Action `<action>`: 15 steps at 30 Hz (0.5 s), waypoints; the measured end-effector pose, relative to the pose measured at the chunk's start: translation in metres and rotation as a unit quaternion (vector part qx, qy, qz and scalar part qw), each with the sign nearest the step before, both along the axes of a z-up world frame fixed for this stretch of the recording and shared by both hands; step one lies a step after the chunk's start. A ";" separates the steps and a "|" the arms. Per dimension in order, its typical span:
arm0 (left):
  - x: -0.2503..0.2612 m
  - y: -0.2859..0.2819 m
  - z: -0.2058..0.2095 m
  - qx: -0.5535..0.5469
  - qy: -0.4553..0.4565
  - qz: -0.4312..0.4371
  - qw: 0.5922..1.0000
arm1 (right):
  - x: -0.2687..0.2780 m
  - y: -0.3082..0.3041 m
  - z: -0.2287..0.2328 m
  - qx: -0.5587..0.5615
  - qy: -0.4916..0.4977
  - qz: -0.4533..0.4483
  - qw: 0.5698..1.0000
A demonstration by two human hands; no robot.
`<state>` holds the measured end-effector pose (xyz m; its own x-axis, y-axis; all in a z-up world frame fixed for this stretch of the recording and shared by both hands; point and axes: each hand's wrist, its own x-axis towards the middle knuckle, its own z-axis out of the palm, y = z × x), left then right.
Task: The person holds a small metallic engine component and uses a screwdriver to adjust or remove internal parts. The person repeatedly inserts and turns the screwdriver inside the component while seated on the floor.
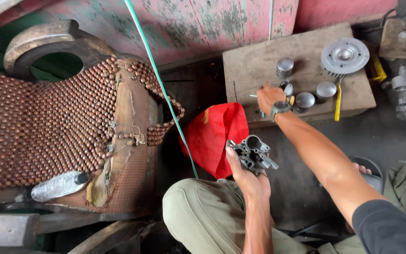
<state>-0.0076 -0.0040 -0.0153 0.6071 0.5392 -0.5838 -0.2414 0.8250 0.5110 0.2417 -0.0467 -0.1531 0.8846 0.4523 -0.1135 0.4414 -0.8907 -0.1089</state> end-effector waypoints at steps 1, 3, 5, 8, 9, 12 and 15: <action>0.000 0.001 -0.002 -0.001 -0.005 -0.001 1.000 | 0.003 0.004 -0.011 -0.001 -0.005 -0.001 1.000; -0.001 0.001 -0.007 0.025 -0.002 -0.017 1.000 | 0.009 0.009 -0.033 -0.119 -0.044 -0.006 0.992; 0.000 0.001 0.019 0.029 0.000 -0.030 0.999 | 0.018 0.015 -0.060 -0.096 -0.045 -0.038 0.994; -0.002 0.001 0.028 0.025 -0.004 -0.043 0.999 | 0.019 0.020 -0.079 -0.065 -0.045 -0.069 0.994; -0.002 0.001 0.027 0.017 -0.013 -0.045 0.999 | 0.018 0.020 -0.081 -0.058 -0.048 -0.069 0.995; -0.002 0.002 0.039 -0.018 -0.004 -0.055 0.998 | 0.016 0.019 -0.070 -0.049 0.018 -0.079 0.996; -0.001 0.002 0.046 -0.017 -0.038 -0.049 0.998 | 0.010 0.013 -0.037 -0.002 0.078 -0.085 0.993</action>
<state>-0.0088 -0.0021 0.0307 0.6989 0.4558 -0.5512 -0.1961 0.8633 0.4651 0.2515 -0.0337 -0.1897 0.9193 0.2979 -0.2572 0.2630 -0.9511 -0.1617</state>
